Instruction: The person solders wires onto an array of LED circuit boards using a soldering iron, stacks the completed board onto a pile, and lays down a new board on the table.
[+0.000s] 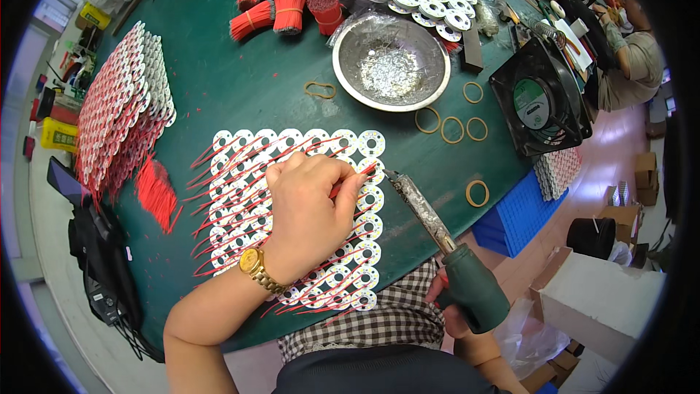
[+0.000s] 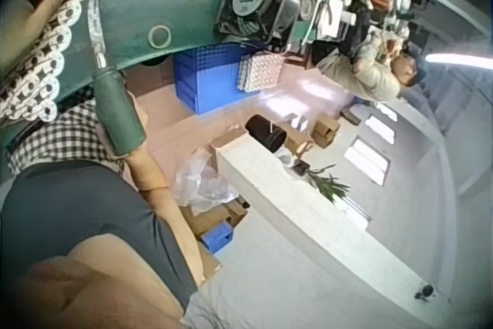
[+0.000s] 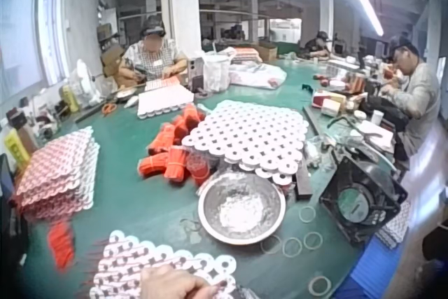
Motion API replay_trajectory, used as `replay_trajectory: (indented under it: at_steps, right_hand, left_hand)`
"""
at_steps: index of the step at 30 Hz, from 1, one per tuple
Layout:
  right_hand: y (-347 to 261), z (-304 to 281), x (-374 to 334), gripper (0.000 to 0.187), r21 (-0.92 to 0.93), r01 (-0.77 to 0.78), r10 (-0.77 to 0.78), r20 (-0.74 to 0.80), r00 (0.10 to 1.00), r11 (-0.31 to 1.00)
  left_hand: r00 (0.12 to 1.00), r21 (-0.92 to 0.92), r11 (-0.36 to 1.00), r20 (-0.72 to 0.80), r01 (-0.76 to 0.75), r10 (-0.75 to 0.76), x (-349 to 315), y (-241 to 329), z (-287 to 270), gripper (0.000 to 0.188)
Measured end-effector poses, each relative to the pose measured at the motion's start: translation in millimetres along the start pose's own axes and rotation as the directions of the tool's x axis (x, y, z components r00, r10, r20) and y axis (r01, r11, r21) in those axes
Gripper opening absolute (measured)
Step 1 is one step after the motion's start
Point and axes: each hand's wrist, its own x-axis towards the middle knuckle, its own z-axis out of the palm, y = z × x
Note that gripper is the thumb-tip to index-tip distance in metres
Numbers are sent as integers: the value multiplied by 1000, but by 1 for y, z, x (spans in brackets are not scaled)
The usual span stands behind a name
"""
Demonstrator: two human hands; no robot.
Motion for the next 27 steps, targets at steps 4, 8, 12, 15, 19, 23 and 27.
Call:
replay_trajectory:
  at_steps: [4, 8, 12, 15, 19, 23, 27]
  right_hand:
    - [-11, -5, 7, 65, -78, -50, 54, 59, 997, 996]
    - [-5, -7, 8, 66, -101, -65, 75, 100, 992, 993]
    - [0, -9, 4, 67, -212, -57, 78, 96, 992, 976]
    - [4, -11, 1, 67, -222, -44, 73, 122, 990, 974]
    - [-5, -1, 3, 64, -94, -68, 68, -9, 998, 993]
    - [-29, -7, 14, 28, -147, -99, 99, -3, 995, 984]
    - [-22, -8, 22, 26, -112, -101, 99, -23, 995, 989]
  left_hand:
    - [1000, -7, 1000, -3, 2, -2, -1, -1, 1, 11]
    - [1000, 4, 1000, 0, -2, 2, -1, -2, 1, 12]
    - [1000, 11, 1000, -7, -12, 12, 0, -1, 2, 13]
    - [1000, 8, 1000, -16, -17, 17, 0, -2, 2, 13]
    - [1000, -1, 1000, -15, -17, 17, 0, -1, 2, 13]
    - [1000, -3, 1000, -9, -15, 15, 0, -2, 1, 13]
    - [999, -11, 1000, -33, -17, 17, 0, -3, 0, 13]
